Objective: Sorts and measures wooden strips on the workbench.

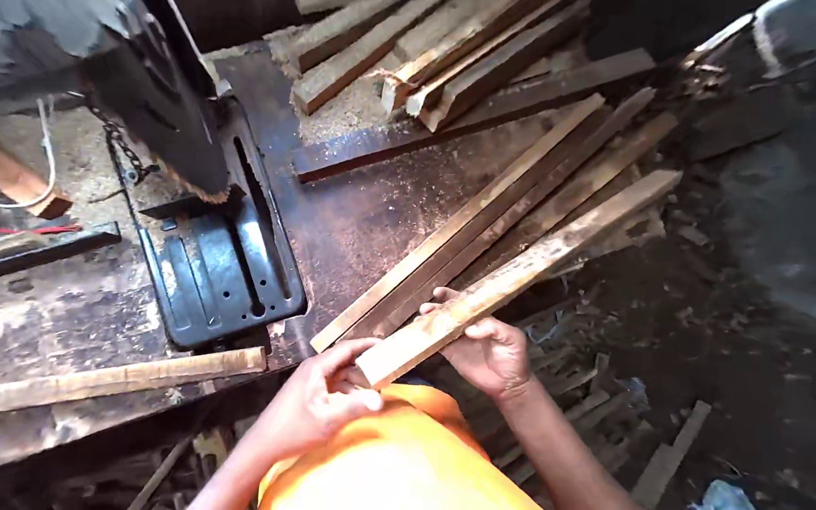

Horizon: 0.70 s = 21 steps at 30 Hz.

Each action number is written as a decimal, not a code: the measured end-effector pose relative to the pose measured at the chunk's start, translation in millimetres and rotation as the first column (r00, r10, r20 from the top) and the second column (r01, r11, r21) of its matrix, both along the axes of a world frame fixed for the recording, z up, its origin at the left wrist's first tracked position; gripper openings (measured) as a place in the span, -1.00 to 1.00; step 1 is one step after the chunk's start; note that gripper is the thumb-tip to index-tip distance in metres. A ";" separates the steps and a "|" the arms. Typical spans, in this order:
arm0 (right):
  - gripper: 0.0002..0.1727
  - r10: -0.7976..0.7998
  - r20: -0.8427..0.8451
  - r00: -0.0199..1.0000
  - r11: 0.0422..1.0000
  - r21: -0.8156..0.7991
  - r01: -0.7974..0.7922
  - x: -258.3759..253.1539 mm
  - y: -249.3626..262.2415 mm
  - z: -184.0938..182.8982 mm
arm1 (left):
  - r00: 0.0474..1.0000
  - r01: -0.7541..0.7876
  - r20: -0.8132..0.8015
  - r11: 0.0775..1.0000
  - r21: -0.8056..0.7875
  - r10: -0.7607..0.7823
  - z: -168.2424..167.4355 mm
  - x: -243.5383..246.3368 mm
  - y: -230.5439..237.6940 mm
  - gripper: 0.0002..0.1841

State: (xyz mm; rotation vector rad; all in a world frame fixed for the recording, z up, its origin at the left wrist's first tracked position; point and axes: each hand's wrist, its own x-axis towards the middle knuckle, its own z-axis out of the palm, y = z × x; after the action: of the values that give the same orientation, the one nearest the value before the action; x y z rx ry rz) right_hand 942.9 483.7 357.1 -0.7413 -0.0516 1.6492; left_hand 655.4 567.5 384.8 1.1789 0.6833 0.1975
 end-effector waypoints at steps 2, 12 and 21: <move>-0.29 -0.017 -0.088 0.996 0.995 0.101 0.026 0.0 7.7 -0.5 | 0.991 -0.106 -0.043 0.948 0.299 0.124 12.1 17.3 -6.6 -0.31; -0.38 -0.484 0.182 0.856 0.874 0.066 0.481 13.9 30.0 13.2 | 0.957 -0.264 0.099 0.669 0.694 0.274 17.0 -22.9 5.6 -0.40; -0.57 -0.479 0.223 0.849 0.853 -0.111 0.510 -82.6 38.4 -9.4 | 0.949 -0.297 0.040 0.838 0.457 0.314 -13.0 -193.3 61.0 -0.32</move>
State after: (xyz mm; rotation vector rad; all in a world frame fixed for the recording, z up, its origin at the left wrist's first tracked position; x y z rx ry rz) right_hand 860.3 522.1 347.7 -0.9466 0.1382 1.0902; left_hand 462.1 628.5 371.8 1.5228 0.8877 0.6390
